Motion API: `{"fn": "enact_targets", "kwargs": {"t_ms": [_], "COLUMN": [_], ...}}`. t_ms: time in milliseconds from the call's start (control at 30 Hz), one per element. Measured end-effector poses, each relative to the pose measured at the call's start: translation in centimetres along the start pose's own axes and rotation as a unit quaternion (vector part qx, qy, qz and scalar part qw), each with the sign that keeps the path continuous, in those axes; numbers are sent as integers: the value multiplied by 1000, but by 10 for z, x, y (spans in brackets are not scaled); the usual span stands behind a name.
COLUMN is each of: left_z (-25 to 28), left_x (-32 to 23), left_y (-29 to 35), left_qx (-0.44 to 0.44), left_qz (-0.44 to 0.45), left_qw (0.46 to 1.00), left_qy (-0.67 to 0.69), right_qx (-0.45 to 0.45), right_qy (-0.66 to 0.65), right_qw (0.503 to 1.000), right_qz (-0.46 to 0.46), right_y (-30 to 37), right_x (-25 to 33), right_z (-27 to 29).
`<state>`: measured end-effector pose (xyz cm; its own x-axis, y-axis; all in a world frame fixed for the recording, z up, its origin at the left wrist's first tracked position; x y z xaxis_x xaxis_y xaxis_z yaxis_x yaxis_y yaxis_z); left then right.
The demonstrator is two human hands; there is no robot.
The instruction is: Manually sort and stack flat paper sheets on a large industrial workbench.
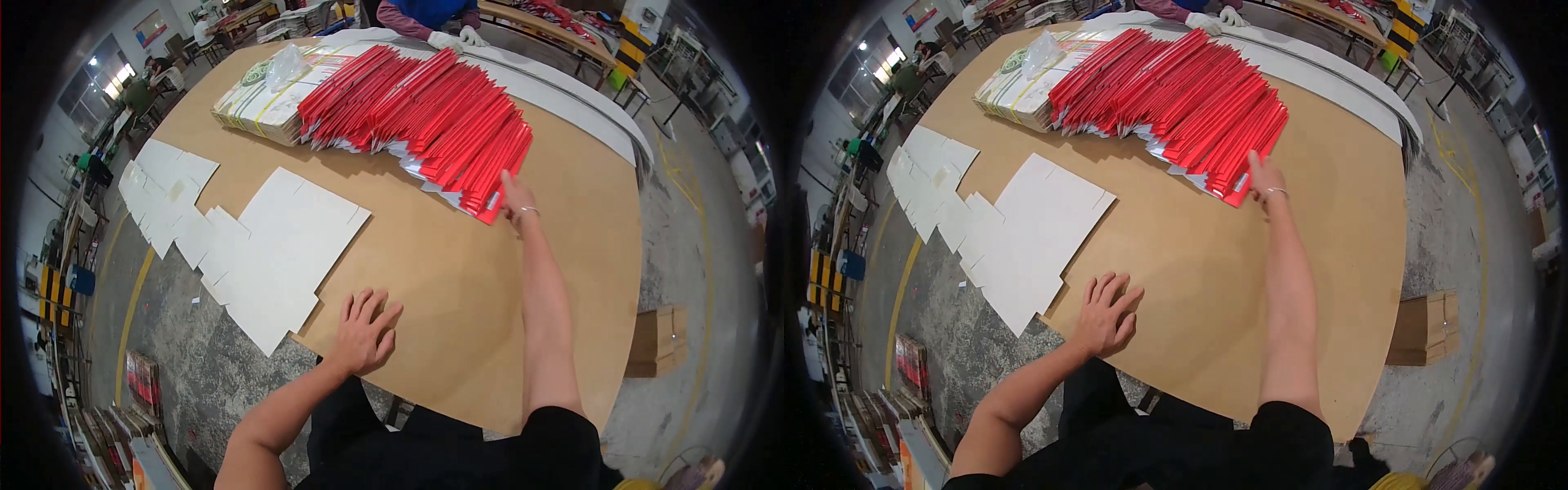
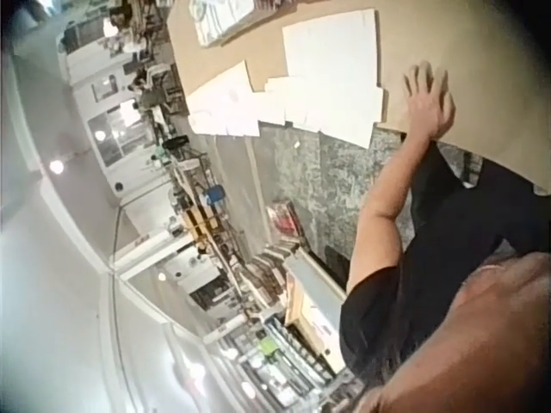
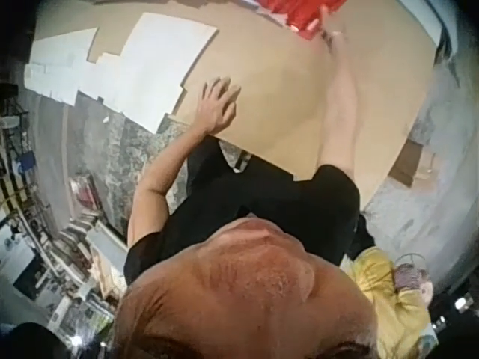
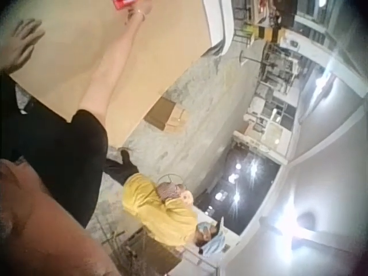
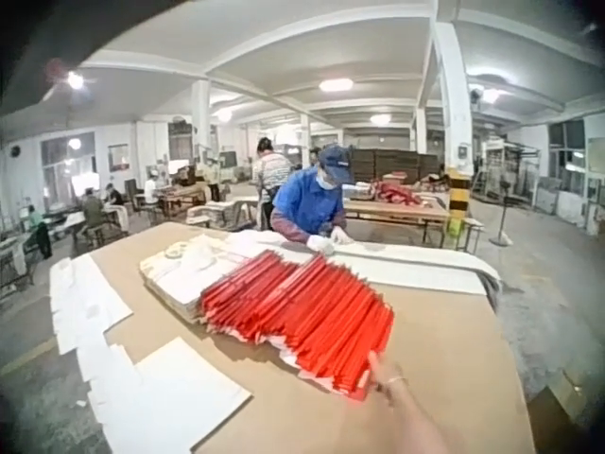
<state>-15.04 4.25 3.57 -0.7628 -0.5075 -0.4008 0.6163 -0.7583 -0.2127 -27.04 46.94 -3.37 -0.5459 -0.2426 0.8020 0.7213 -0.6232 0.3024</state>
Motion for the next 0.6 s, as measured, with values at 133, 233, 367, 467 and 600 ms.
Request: {"fn": "enact_targets", "kwargs": {"t_ms": [133,233,367,467,600], "left_z": [-3,-5,1,-1,-13], "left_x": [-2,7,2,3,17], "left_y": [-1,8,13,18,20], "left_qx": [-4,-9,-15,-36,57], "left_qz": [-17,-9,-4,-8,-40], "left_qw": [1000,1000,1000,999,997], "left_qy": [18,2,11,0,32], "right_qx": [-69,-34,-45,-14,22], "right_qy": [77,44,-56,-100,-119], "right_qw": [993,997,997,992,987], "right_qz": [51,62,0,73,108], "right_y": [-9,27,135,211,322], "right_x": [8,0,-32,-44,-62], "right_z": [6,-17,-44,-69,-61]}}
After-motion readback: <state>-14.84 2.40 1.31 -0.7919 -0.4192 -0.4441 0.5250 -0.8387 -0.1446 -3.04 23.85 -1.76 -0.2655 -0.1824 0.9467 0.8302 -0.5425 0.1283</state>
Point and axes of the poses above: each hand's wrist, its own y-axis away from the middle knuckle, its own z-axis out of the back of the hand, x = y × z, the point moved 10 cm from there along -y, towards the middle knuckle, and after that the axes turned 2 degrees about y, right-handed, at the moved point
